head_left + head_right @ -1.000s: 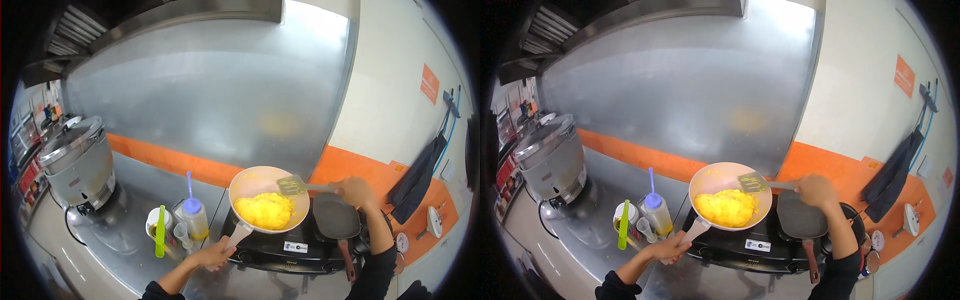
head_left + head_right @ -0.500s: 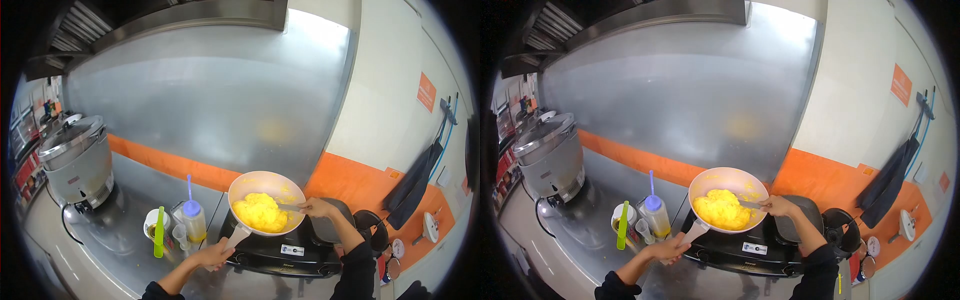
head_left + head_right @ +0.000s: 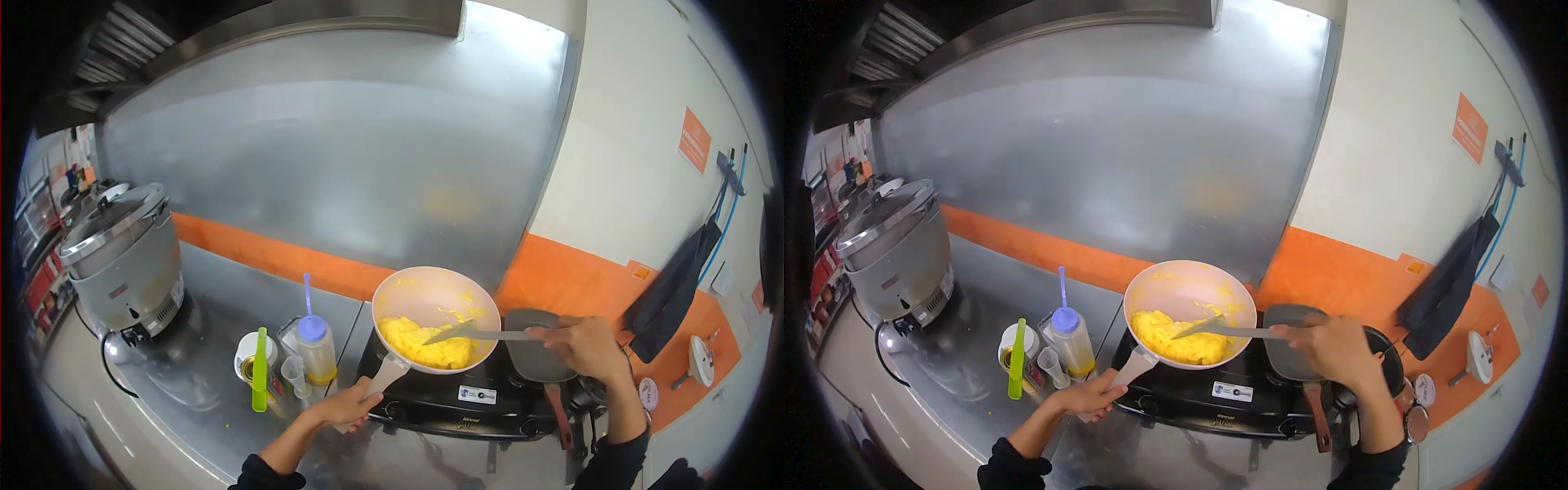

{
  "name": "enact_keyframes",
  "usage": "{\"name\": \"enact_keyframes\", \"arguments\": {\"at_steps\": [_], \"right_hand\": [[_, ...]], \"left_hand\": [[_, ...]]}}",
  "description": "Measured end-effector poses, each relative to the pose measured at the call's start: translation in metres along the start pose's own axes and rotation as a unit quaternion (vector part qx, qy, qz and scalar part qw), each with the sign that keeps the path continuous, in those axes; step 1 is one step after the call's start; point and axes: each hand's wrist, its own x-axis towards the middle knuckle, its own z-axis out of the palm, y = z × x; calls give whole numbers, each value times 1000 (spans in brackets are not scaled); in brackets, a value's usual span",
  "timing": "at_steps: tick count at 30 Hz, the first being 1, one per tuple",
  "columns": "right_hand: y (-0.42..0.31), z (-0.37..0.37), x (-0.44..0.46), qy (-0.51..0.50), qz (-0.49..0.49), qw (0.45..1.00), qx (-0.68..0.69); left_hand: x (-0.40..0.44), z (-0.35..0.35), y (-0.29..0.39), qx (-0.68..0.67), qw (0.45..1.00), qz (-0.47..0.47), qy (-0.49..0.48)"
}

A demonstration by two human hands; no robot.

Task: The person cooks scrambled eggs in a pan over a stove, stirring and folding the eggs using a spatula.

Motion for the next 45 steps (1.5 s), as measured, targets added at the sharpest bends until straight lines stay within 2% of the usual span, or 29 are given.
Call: {"name": "enact_keyframes", "arguments": {"at_steps": [4,7,10,12,14,15,17,21,23,28,29,35,37,38,40,42,43,45], "right_hand": [[8,-39,5,-46,19,999,-14],[19,-48,21,-128,16,991,22],[23,-28,39,-171,-37,981,82],[8,-6,56,-239,-9,964,115],[0,37,63,-244,-14,967,66],[-11,47,64,-245,-13,967,66],[-35,62,68,-169,42,984,-31],[-47,108,82,-142,107,983,-37],[-46,121,83,-60,100,993,-28],[-36,44,37,-30,130,991,-35],[-34,32,36,-60,161,985,-14],[3,96,57,-56,178,982,-22],[31,141,77,-68,180,981,-13],[57,176,89,-98,163,981,40],[62,187,109,-124,141,978,95],[64,192,130,-272,200,882,330],[64,192,134,-272,195,883,329],[66,192,136,-252,124,866,415]], "left_hand": [[0,0,-2,-30,999,-17,-3],[-2,1,2,-67,997,-22,-3],[-4,-1,3,-108,994,-23,-24],[-5,-1,3,-129,991,-18,-38],[-5,-1,4,-150,987,-13,-52],[-5,-1,4,-148,988,-17,-51],[-4,1,5,-144,988,-21,-52],[1,1,-2,-121,992,-10,-34],[0,3,-3,-125,992,-17,-27],[1,4,-2,-107,994,-20,-15],[1,4,-2,-106,994,-19,-16],[-1,5,2,-74,997,-16,-4],[-5,6,6,-39,999,2,-6],[-4,5,7,-40,999,0,0],[-4,4,8,7,1000,20,-18],[-5,2,12,18,999,27,-18],[-5,2,13,17,999,25,-23],[-5,1,11,15,999,21,-22]]}}
